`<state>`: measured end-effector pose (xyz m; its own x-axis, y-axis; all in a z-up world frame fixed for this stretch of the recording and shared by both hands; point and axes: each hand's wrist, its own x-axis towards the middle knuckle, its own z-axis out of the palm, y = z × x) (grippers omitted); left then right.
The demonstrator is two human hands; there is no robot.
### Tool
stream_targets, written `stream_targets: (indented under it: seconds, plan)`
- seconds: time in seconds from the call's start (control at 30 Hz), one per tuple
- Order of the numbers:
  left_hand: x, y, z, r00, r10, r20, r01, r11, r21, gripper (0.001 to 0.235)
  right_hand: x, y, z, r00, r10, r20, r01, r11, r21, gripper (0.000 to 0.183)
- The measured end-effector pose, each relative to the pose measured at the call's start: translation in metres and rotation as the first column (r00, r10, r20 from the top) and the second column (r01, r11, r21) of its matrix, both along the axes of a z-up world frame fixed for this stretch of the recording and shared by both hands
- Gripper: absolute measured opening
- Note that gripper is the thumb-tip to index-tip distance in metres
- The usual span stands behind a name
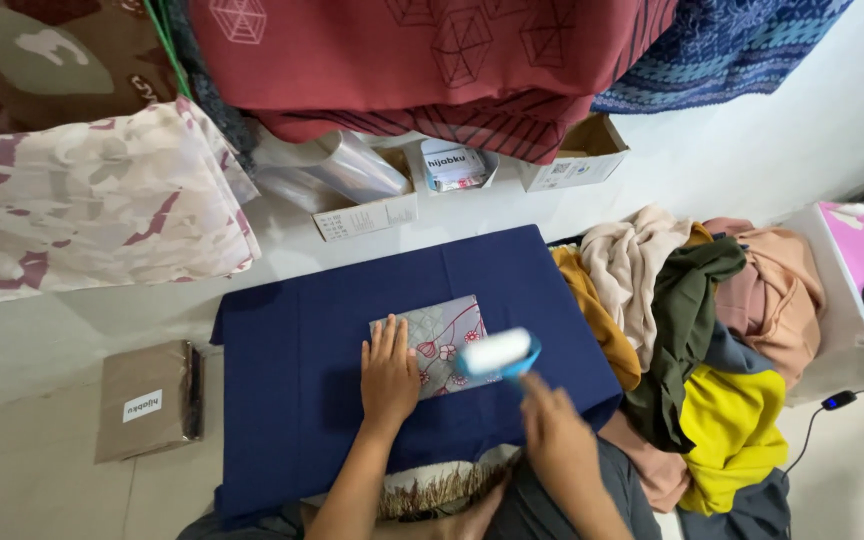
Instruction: The person folds a patterned cloth on a blue mat, uses a lint roller to clean it, and places it into a plastic bag. They then unfold a beige cloth, lint roll it, and fold it.
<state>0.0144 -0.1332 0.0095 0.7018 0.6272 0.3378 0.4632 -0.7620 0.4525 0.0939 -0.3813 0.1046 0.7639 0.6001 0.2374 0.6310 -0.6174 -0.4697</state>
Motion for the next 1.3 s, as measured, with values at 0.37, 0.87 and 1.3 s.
stream_targets:
  seconds: [0.37,0.87,1.3]
  plan:
    - [-0.042,0.018,-0.009,0.895,-0.382,0.229,0.312,0.904,0.292,0.061,0.116,0.071,-0.087,0.949,-0.17,0.264,0.182,0.983,-0.022,0.042]
    - [-0.077,0.048,-0.021,0.862,-0.507,0.008,0.42,0.722,0.55,0.03,0.096,0.064,-0.05,0.534,0.67,0.516,-0.758,0.65,-0.059,0.025]
    - [-0.046,0.008,0.082,0.95,0.227,0.214,-0.12,0.898,-0.423,0.025,0.093,0.09,-0.005,0.85,0.39,-0.354,-0.207,0.866,0.456,0.02]
